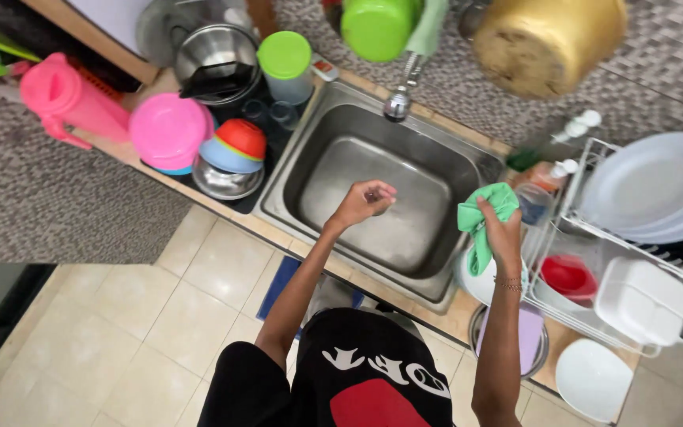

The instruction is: The person wipes various kitchen items, including black trays, a metal bowl, and colorful plastic bowls, using a green cloth. The person wipes each item over the sink and then places it into a dish rack.

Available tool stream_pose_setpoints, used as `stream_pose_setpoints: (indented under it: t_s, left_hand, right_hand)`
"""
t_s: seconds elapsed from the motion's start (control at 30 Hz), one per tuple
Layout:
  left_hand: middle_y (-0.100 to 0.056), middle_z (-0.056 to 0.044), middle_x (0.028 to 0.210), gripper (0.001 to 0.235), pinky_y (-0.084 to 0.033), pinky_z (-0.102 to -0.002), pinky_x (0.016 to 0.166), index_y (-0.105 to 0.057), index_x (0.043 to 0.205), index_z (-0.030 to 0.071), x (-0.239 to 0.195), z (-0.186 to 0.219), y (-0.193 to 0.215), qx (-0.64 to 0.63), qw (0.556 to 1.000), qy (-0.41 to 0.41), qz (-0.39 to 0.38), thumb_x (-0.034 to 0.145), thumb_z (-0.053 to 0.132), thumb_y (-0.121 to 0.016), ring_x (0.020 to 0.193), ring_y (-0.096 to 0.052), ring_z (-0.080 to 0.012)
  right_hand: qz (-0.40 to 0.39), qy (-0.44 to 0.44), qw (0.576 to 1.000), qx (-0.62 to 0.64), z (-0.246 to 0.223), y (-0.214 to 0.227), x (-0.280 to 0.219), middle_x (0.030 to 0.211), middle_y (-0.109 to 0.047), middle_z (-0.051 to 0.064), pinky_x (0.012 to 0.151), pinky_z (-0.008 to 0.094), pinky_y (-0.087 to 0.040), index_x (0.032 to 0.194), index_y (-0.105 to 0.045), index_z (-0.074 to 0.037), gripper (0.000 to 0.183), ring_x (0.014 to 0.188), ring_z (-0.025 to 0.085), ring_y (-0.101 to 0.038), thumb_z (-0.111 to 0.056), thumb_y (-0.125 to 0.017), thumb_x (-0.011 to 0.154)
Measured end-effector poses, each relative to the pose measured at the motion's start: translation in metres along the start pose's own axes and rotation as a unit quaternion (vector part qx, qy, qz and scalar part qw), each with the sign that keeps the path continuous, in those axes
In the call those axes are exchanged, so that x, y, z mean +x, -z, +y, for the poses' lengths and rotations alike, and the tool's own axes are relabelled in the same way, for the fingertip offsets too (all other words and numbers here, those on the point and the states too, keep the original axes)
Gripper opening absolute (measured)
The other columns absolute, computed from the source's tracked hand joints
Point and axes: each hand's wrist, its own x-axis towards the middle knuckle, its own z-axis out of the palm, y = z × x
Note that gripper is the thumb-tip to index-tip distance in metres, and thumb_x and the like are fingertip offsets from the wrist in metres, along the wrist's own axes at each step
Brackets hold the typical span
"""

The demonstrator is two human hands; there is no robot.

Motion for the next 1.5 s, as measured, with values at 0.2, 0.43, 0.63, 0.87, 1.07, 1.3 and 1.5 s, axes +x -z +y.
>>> stream_pose_setpoints:
  t_s: [0.2, 0.43, 0.63, 0.87, 1.07, 1.3, 1.5]
  left_hand:
    - [-0.071, -0.003, 0.078, 0.01, -0.051, -0.028, 0.063, -0.075, 0.095, 0.006, 0.003, 0.017, 0.149, 0.176, 0.962, -0.064, 0.198, 0.089, 0.013, -0.08, 0.065, -0.061, -0.0106]
    - [-0.053, -0.012, 0.136, 0.059, -0.045, -0.049, 0.101, -0.057, 0.133, 0.012, 0.055, -0.036, 0.355, 0.497, 0.814, -0.045, 0.296, 0.078, 0.005, -0.077, 0.128, -0.05, -0.0355]
    - [-0.037, -0.013, 0.158, 0.095, -0.031, -0.059, 0.111, -0.04, 0.153, 0.011, 0.097, -0.098, 0.448, 0.712, 0.669, 0.091, 0.193, 0.068, 0.018, -0.081, 0.141, -0.036, -0.0375]
    - [-0.053, -0.011, 0.148, 0.053, -0.03, -0.072, 0.11, -0.051, 0.144, 0.011, 0.122, -0.163, 0.483, 0.735, 0.655, 0.012, 0.173, 0.093, 0.019, -0.064, 0.139, -0.047, -0.0319]
    - [-0.066, -0.023, 0.126, 0.046, -0.043, -0.061, 0.104, -0.051, 0.14, 0.006, 0.095, -0.052, 0.469, 0.618, 0.754, 0.05, 0.218, 0.095, 0.012, -0.059, 0.117, -0.063, -0.0415]
    - [-0.066, -0.033, 0.122, 0.042, -0.048, -0.052, 0.101, -0.048, 0.144, 0.002, 0.025, 0.073, 0.387, 0.337, 0.879, 0.058, 0.332, 0.109, 0.025, -0.045, 0.116, -0.062, -0.0502]
    - [-0.049, -0.028, 0.154, 0.065, -0.031, -0.039, 0.12, -0.035, 0.155, -0.003, -0.014, 0.059, 0.29, 0.105, 0.947, 0.015, 0.305, 0.111, 0.044, -0.034, 0.147, -0.043, -0.0374]
  right_hand:
    - [-0.07, -0.056, 0.996, 0.001, 0.051, -0.12, 0.026, 0.081, -0.066, 0.0, 0.052, 0.027, -0.051, 0.104, -0.067, -0.006, 0.017, 0.063, 0.009, -0.061, -0.022, -0.071, 0.098]
    - [-0.111, -0.152, 0.982, -0.014, 0.059, -0.211, 0.023, 0.074, -0.065, 0.004, 0.045, 0.03, -0.048, 0.101, -0.065, -0.005, 0.022, 0.053, 0.014, -0.06, -0.026, -0.068, 0.096]
    - [-0.066, -0.181, 0.981, 0.03, 0.074, -0.234, 0.017, 0.077, -0.067, 0.006, 0.044, 0.03, -0.047, 0.103, -0.066, -0.003, 0.024, 0.054, 0.015, -0.059, -0.027, -0.066, 0.099]
    - [0.031, -0.233, 0.968, 0.085, 0.088, -0.243, -0.003, 0.081, -0.069, 0.009, 0.046, 0.033, -0.052, 0.107, -0.065, -0.005, 0.027, 0.058, 0.017, -0.062, -0.03, -0.063, 0.098]
    - [0.017, -0.269, 0.953, 0.135, 0.091, -0.241, -0.004, 0.085, -0.069, 0.009, 0.051, 0.035, -0.054, 0.114, -0.063, -0.005, 0.037, 0.062, 0.018, -0.065, -0.039, -0.06, 0.099]
    - [-0.112, -0.258, 0.873, 0.398, 0.095, -0.216, 0.014, 0.115, -0.069, 0.017, 0.088, 0.05, -0.058, 0.127, -0.058, 0.0, 0.055, 0.096, 0.031, -0.071, -0.039, -0.047, 0.09]
    - [-0.116, -0.268, 0.877, 0.381, 0.084, -0.217, 0.047, 0.124, -0.066, 0.017, 0.088, 0.049, -0.054, 0.142, -0.053, 0.0, 0.061, 0.106, 0.032, -0.065, -0.041, -0.05, 0.097]
